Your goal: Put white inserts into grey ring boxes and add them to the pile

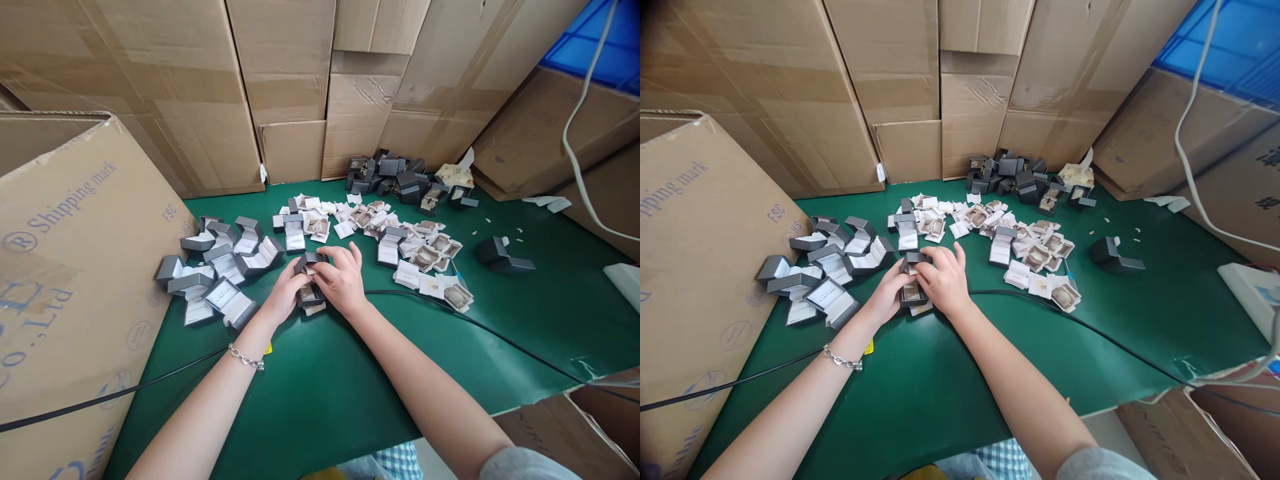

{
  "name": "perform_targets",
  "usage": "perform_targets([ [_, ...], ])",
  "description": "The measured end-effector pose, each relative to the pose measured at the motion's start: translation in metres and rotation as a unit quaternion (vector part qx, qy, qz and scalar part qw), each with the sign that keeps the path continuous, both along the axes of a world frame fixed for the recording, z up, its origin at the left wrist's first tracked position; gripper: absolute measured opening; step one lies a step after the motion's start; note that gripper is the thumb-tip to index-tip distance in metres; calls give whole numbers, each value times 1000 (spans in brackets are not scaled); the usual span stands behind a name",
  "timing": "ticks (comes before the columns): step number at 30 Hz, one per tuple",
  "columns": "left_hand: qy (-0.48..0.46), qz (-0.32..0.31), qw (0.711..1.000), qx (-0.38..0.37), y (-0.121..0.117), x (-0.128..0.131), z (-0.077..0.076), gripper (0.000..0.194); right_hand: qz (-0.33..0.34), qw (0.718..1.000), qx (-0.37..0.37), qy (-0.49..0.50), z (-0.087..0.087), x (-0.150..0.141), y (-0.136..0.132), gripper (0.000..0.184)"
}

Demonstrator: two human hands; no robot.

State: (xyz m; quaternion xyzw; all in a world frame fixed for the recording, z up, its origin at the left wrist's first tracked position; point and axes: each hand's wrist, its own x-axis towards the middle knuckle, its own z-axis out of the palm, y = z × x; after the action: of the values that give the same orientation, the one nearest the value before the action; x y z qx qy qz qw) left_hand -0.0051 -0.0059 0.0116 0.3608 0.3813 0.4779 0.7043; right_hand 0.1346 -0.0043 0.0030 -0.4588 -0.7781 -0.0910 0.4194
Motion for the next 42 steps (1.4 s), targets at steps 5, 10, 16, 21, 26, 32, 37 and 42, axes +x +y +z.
perform_targets([
  [5,0,-6,1000,-5,0,0,0,26,57,998,13,30,1,1,1,17],
  [10,-3,-7,1000,6,0,-1,-1,26,72,996,-22,49,1,1,3,16],
  [16,-10,20,1000,-13,0,1,-2,29,74,989,-67,107,3,-2,4,12],
  [21,0,42,999,-28,0,4,0,32,91,989,-59,105,6,-4,2,18],
  [26,15,59,998,-31,1,6,-1,32,111,989,-55,87,7,-3,2,19],
  [32,32,81,996,-26,2,6,-5,34,104,993,-47,40,9,-2,1,21],
  [37,26,84,996,-17,3,6,-8,36,88,996,-28,1,11,-1,-1,19],
  [42,19,77,997,-22,3,6,-8,40,71,998,3,0,12,-1,0,18],
])
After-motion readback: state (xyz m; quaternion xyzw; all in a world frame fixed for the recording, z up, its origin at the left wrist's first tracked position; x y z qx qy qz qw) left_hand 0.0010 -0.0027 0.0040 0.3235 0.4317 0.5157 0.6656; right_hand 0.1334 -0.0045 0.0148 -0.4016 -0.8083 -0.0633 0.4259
